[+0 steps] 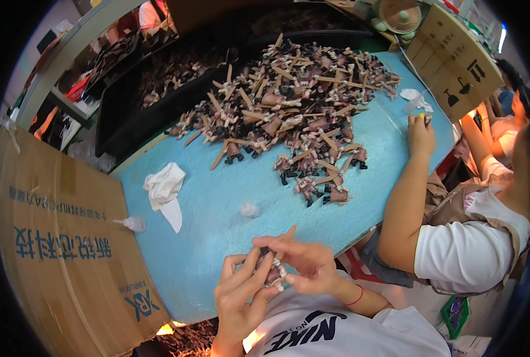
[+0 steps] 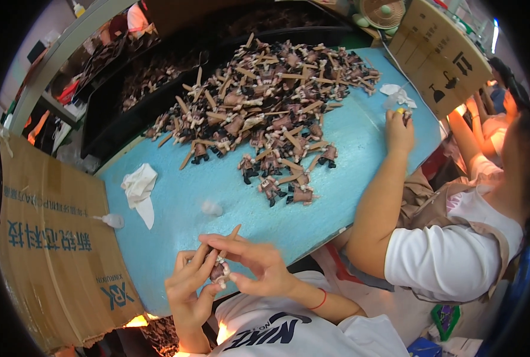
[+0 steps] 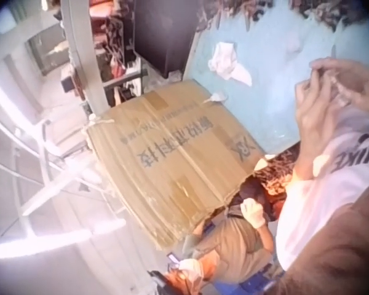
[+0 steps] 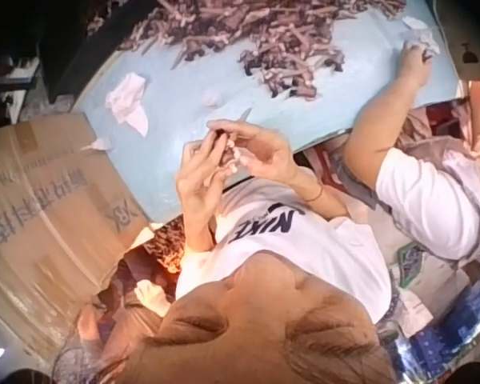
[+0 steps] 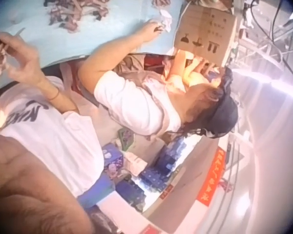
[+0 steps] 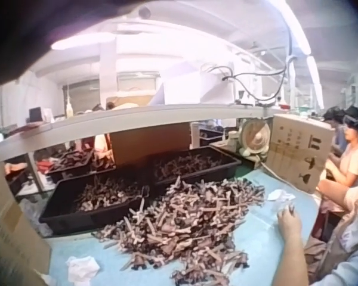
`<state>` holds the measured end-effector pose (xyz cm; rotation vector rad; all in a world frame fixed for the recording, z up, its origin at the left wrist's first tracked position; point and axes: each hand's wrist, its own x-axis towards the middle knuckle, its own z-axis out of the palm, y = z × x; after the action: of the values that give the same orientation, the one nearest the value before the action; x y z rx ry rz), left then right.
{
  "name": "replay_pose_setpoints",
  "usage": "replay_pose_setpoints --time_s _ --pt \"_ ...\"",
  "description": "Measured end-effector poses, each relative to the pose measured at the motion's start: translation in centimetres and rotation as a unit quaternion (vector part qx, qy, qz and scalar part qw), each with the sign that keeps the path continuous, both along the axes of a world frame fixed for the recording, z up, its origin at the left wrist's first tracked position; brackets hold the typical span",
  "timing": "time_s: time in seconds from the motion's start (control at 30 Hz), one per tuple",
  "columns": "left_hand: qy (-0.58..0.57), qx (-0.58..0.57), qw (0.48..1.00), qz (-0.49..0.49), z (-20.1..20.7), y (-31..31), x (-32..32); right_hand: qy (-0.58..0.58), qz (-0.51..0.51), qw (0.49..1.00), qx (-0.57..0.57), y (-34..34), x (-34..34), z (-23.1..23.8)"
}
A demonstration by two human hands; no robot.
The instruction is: The person applies glue from a bottle onto figurine components and attaches the pieces together by hand to assemble miniature figurines.
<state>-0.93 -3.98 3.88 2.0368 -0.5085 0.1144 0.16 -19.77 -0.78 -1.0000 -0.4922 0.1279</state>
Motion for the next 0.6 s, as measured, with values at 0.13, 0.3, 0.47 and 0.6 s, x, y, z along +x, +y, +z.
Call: replay_pose_setpoints --time_s 0.13,0.3,0.47,0.6 --pt "0.013 -0.014 1.0 0.024 -1.0 -0.1 -0.2 0.025 0.011 1.0 -0.004 -0.1 0.0 0.0" --pt "0.007 -0.047 0.998 0.044 -1.6 -0.4 -0.4 0.031 -0.007 0.999 -0.001 0.2 0.0 -0.5" --pt "0.014 -0.021 1.0 0.013 -0.4 -0.5 -0.4 0.039 0.001 0.999 -0.013 0.1 0.0 -0.7" --pt "0.015 -0.042 0.999 0.002 -0.4 -1.0 -0.6 0.036 -0.008 0.999 -0.022 -0.2 -0.4 -0.8"
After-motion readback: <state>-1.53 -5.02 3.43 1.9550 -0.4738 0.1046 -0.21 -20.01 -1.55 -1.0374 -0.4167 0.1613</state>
